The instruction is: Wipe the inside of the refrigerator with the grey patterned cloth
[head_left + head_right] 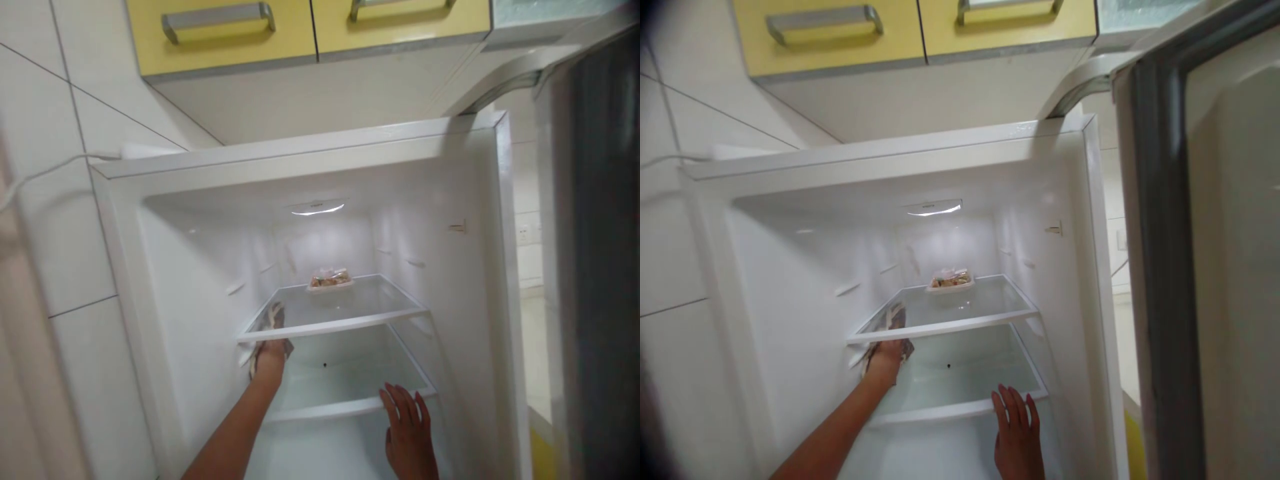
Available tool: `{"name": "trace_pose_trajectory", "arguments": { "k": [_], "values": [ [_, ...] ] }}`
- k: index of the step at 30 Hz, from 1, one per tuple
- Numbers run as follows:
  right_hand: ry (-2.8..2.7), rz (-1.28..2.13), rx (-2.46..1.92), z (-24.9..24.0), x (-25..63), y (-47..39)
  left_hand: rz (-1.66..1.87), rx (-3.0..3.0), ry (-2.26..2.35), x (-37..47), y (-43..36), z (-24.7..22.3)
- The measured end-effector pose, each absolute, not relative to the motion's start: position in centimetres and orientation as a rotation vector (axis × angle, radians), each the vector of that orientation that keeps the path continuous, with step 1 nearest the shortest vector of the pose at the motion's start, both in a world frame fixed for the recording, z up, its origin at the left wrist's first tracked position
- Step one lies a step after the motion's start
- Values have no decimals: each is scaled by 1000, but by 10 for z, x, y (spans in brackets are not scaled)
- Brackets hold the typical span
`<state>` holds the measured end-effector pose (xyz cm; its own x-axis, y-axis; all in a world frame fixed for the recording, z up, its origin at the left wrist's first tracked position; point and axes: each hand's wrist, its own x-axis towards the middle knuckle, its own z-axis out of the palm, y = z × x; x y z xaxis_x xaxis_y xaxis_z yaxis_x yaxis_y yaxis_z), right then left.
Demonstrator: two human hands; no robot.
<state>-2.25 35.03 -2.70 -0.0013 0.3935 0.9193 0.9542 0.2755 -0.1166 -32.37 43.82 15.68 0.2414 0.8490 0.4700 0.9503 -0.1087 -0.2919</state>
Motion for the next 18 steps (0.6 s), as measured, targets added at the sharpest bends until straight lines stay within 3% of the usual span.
{"name": "trace_pose_trajectory", "arguments": {
  "k": [11, 18],
  "values": [
    [-1640, -758, -1325, -19, -24, 338, 245, -1786, -1512, -328, 321, 157],
    [-1732, -785, -1402, -19, -20, 335, 274, -1778, -1435, -348, 303, 140]
  ]
}}
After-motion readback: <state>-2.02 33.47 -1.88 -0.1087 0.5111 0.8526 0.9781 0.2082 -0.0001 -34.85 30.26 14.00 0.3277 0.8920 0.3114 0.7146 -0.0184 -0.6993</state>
